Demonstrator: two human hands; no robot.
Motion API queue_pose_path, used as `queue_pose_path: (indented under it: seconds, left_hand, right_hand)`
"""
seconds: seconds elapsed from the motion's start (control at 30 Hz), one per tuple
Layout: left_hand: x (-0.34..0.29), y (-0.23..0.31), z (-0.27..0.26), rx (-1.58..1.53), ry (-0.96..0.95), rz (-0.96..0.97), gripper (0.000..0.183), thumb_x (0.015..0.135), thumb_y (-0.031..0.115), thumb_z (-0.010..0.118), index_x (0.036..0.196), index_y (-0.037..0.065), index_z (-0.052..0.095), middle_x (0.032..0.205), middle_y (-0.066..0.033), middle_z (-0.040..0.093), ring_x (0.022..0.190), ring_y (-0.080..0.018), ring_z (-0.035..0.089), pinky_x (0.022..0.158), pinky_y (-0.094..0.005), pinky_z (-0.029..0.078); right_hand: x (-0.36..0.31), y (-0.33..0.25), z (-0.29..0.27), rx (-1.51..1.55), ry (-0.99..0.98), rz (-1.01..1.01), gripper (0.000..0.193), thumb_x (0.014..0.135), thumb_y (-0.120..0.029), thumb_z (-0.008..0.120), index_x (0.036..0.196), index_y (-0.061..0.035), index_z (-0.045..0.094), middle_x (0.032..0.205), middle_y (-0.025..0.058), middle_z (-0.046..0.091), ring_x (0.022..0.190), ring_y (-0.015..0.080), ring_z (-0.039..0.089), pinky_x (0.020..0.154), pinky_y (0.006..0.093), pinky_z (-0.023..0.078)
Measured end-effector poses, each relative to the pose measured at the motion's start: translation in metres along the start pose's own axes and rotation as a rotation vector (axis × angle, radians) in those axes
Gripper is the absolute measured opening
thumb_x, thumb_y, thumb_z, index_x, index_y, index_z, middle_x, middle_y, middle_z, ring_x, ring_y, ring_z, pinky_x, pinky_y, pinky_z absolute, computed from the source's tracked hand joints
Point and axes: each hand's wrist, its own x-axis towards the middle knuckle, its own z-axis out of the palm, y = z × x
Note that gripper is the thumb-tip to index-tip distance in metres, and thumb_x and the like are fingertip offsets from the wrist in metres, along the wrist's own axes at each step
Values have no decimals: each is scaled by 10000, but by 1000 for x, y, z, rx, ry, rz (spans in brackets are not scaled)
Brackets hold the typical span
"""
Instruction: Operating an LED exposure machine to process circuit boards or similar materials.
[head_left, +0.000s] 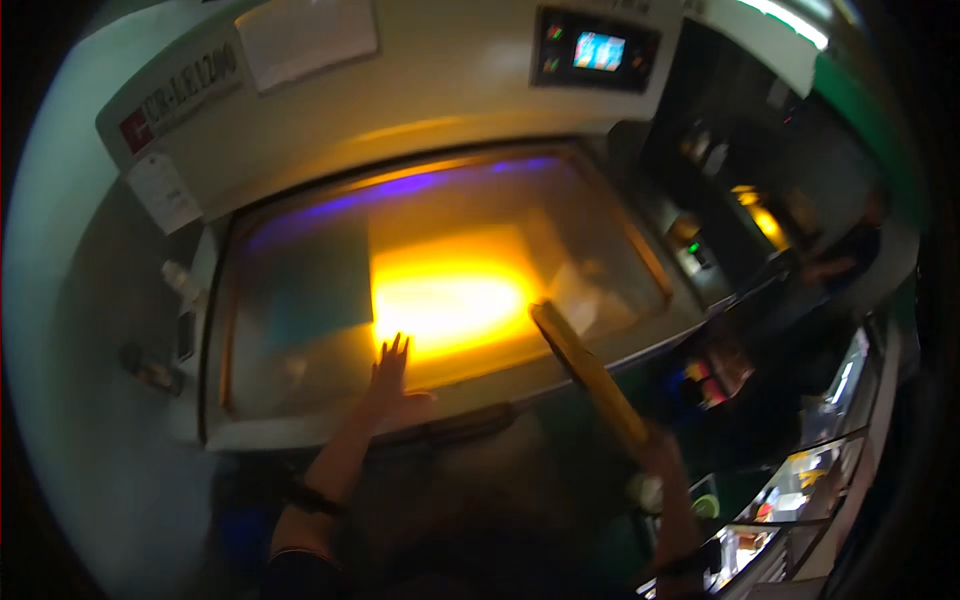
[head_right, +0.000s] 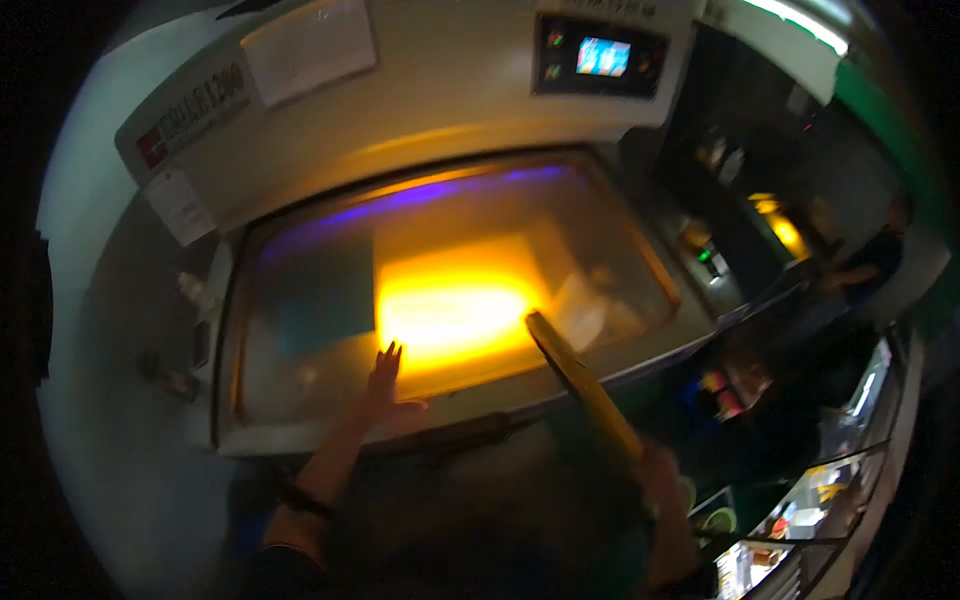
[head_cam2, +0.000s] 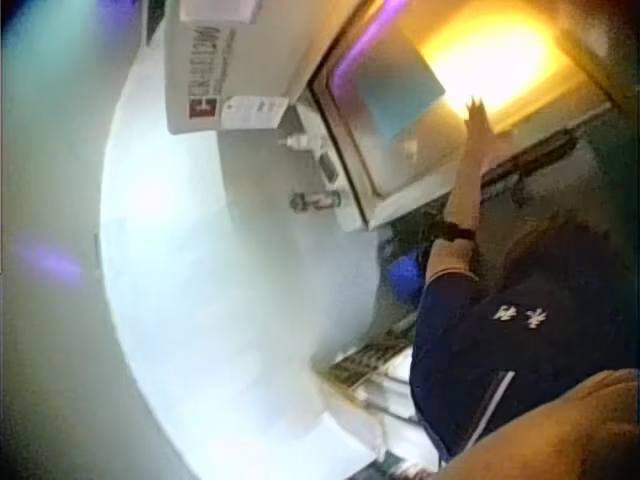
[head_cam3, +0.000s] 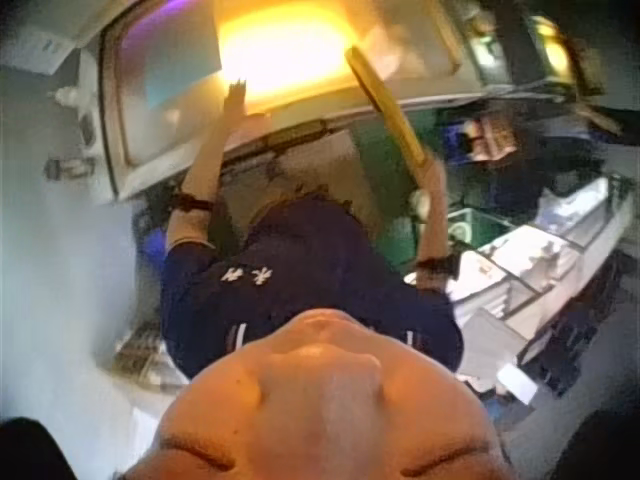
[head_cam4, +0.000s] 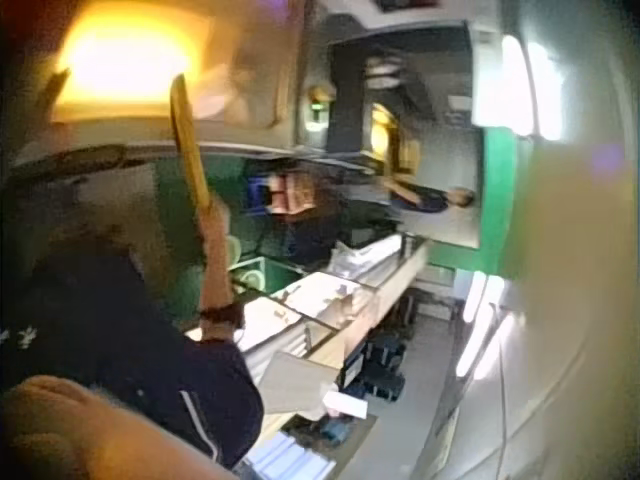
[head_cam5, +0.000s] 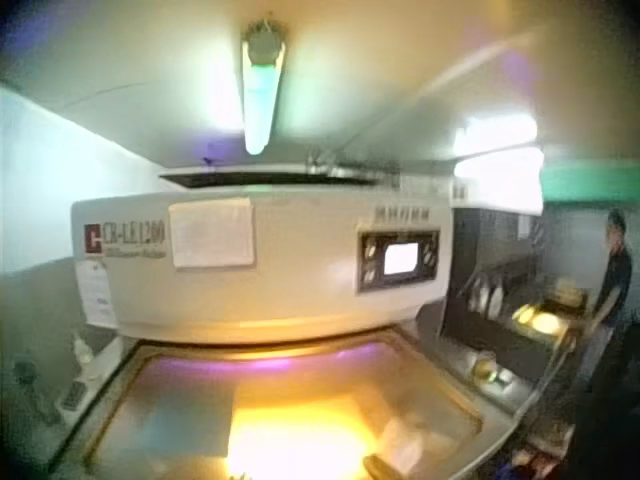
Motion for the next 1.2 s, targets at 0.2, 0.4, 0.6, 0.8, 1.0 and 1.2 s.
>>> queue_pose_path:
  seconds: [0.2, 0.4, 0.6, 0.8, 1.0, 1.2]
  left_hand:
    - [-79, 2, -80, 203, -211, 92, 925, 789, 469, 703, 1515, 117, 250, 1563, -134, 260, 1433, -369, 235, 1135, -551, 241]
    - [-134, -128, -107, 526, -293, -334, 645, 744, 127, 688, 1359, 115, 496, 1320, -132, 571, 1078, -353, 608, 942, -452, 479]
    - [-123, -193, -156, 492, -354, -183, 658, 706, 26, 684, 1335, 52, 492, 1255, -158, 590, 1076, -367, 599, 934, -459, 480]
    - [69, -313, -243, 263, -328, -290, 669, 762, -1, 641, 1398, 72, 445, 1274, -216, 580, 1149, -385, 572, 979, -463, 466]
    - [201, -441, -269, 336, -195, -283, 719, 730, -12, 677, 1407, 117, 474, 1306, -188, 573, 1139, -332, 588, 1022, -426, 441]
    - [272, -486, -290, 328, 22, -312, 710, 756, -34, 668, 1416, 115, 452, 1364, -202, 514, 1253, -352, 501, 1069, -437, 413]
  right_hand:
    - [111, -233, -29, -73, 62, -950, 296, 869, -156, 542, 1146, -155, 647, 1023, 87, 703, 911, 278, 691, 780, 457, 543]
    - [141, -347, 151, -125, -200, -1023, 368, 942, -221, 478, 1288, -115, 544, 1325, 125, 577, 1225, 299, 556, 979, 554, 456]
    - [153, -424, 152, -169, -443, -911, 570, 849, -102, 590, 1394, -112, 427, 1430, 131, 471, 1329, 307, 445, 1062, 645, 322]
    - [364, -541, 189, -155, -321, -849, 644, 696, 17, 628, 1317, -126, 534, 1309, 94, 584, 1203, 303, 540, 988, 470, 428]
    - [521, -617, 221, -294, -578, -680, 765, 748, 15, 568, 1447, -259, 422, 1423, 54, 511, 1285, 278, 503, 1015, 464, 444]
    - [602, -663, 273, -318, -59, -831, 735, 808, -22, 599, 1468, -238, 357, 1535, 35, 365, 1398, 281, 367, 1118, 597, 287]
